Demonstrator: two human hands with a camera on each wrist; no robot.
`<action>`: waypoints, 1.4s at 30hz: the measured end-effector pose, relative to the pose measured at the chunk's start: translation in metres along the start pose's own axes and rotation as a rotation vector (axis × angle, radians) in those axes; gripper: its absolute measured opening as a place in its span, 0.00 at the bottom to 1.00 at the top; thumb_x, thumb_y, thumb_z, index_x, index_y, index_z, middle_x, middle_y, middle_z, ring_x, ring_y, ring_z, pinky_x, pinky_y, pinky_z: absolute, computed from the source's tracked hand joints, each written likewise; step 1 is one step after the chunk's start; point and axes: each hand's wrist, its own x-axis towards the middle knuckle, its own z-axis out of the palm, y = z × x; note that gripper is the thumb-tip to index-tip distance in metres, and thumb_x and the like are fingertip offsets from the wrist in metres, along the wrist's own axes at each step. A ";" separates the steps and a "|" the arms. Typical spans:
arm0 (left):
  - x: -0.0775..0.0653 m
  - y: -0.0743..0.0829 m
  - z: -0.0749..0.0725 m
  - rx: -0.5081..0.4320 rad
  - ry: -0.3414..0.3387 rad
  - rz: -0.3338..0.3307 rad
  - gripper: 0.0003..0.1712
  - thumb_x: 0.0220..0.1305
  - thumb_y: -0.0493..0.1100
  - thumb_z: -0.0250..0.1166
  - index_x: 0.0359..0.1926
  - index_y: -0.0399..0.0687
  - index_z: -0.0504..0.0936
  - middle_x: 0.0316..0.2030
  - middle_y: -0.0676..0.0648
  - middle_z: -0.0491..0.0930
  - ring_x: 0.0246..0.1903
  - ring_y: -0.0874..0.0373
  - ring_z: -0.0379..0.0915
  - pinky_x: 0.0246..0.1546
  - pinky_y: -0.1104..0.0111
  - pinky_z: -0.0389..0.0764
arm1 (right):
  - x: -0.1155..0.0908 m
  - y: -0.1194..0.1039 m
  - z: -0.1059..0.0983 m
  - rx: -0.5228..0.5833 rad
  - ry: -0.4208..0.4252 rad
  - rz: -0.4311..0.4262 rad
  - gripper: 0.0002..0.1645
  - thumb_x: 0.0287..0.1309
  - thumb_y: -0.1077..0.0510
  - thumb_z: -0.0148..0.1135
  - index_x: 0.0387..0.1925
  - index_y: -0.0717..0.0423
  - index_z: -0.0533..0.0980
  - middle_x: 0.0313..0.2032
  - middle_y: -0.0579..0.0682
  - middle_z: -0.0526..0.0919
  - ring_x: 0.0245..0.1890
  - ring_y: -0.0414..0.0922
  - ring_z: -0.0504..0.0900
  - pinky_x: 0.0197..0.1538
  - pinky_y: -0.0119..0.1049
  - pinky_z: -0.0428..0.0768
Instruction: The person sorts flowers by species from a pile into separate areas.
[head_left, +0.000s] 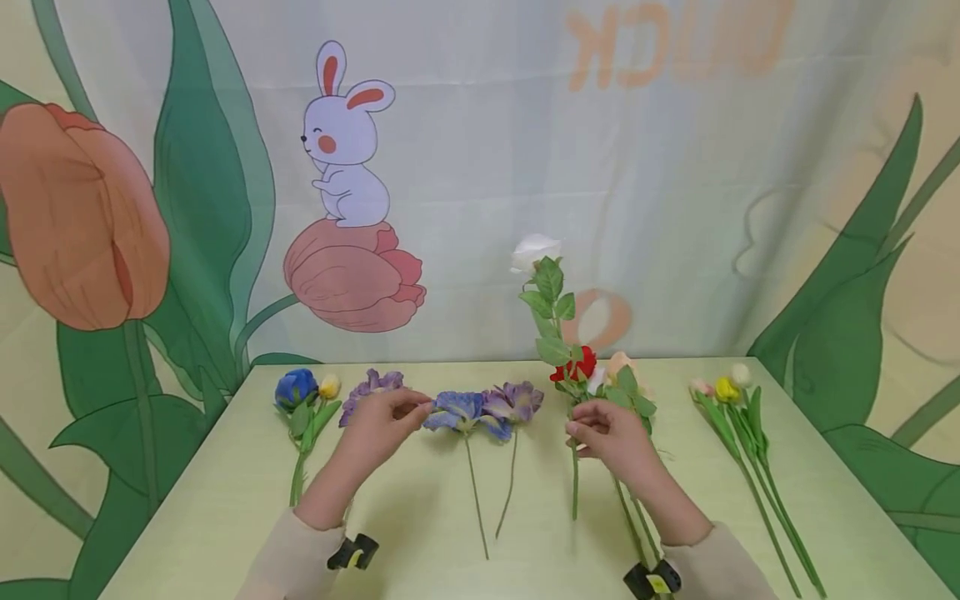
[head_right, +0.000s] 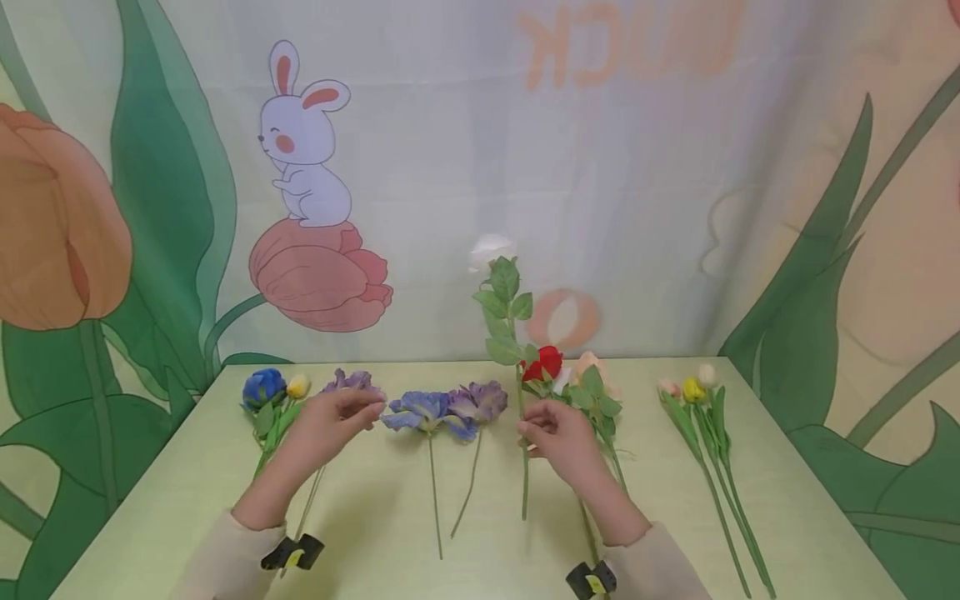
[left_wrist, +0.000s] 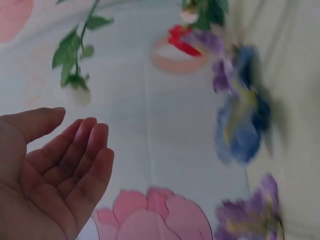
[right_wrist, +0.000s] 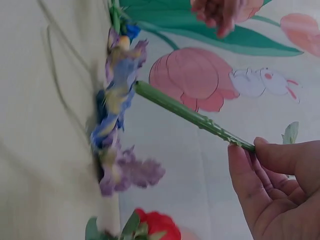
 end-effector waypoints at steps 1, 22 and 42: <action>-0.002 -0.006 -0.006 0.026 0.006 -0.005 0.14 0.71 0.41 0.65 0.52 0.40 0.87 0.42 0.41 0.89 0.40 0.51 0.85 0.38 0.62 0.86 | -0.001 0.004 -0.005 -0.013 0.006 0.011 0.15 0.69 0.66 0.61 0.51 0.74 0.76 0.41 0.66 0.85 0.34 0.41 0.87 0.37 0.31 0.88; -0.032 -0.108 -0.067 0.187 0.006 -0.177 0.17 0.72 0.41 0.61 0.50 0.29 0.85 0.44 0.32 0.87 0.43 0.40 0.84 0.43 0.51 0.85 | 0.005 0.076 -0.062 -0.166 0.002 0.219 0.15 0.71 0.65 0.57 0.50 0.77 0.73 0.37 0.60 0.83 0.32 0.44 0.84 0.33 0.35 0.87; -0.017 -0.140 -0.044 0.145 -0.090 -0.292 0.19 0.69 0.41 0.65 0.51 0.27 0.84 0.41 0.32 0.88 0.33 0.51 0.86 0.37 0.57 0.86 | 0.007 0.103 -0.063 -0.218 -0.030 0.279 0.21 0.72 0.62 0.58 0.54 0.79 0.73 0.37 0.63 0.84 0.30 0.43 0.83 0.34 0.40 0.88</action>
